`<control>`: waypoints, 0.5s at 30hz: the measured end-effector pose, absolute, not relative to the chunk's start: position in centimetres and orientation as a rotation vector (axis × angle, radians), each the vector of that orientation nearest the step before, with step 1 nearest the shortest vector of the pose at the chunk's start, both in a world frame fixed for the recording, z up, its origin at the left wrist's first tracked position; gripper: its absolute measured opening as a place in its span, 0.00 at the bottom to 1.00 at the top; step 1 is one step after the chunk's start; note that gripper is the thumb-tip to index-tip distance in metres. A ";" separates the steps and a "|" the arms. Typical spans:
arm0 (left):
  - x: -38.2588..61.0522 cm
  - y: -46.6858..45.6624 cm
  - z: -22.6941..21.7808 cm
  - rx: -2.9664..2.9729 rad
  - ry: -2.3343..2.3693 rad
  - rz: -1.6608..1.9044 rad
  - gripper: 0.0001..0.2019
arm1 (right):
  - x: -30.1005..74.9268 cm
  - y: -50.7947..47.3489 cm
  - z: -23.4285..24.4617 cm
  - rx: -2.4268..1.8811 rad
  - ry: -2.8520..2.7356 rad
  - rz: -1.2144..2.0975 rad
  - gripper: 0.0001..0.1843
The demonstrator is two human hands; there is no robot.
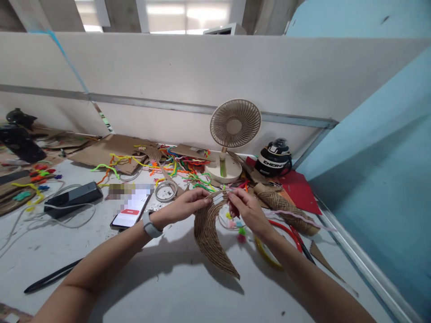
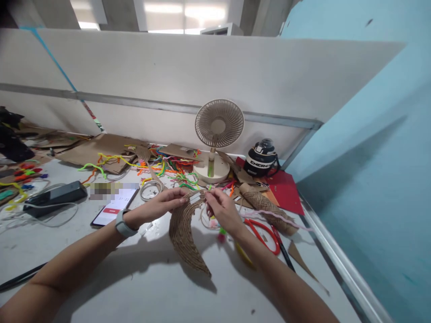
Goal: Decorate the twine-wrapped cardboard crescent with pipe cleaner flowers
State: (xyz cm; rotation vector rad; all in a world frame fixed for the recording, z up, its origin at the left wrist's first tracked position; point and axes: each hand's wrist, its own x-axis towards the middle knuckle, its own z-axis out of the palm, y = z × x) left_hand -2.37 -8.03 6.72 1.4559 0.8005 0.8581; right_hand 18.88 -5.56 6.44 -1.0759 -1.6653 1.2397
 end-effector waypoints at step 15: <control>-1.7 -7.9 5.7 1.557 0.845 0.882 0.19 | 18.6 -6.0 6.4 -1.001 -1.649 1.530 0.20</control>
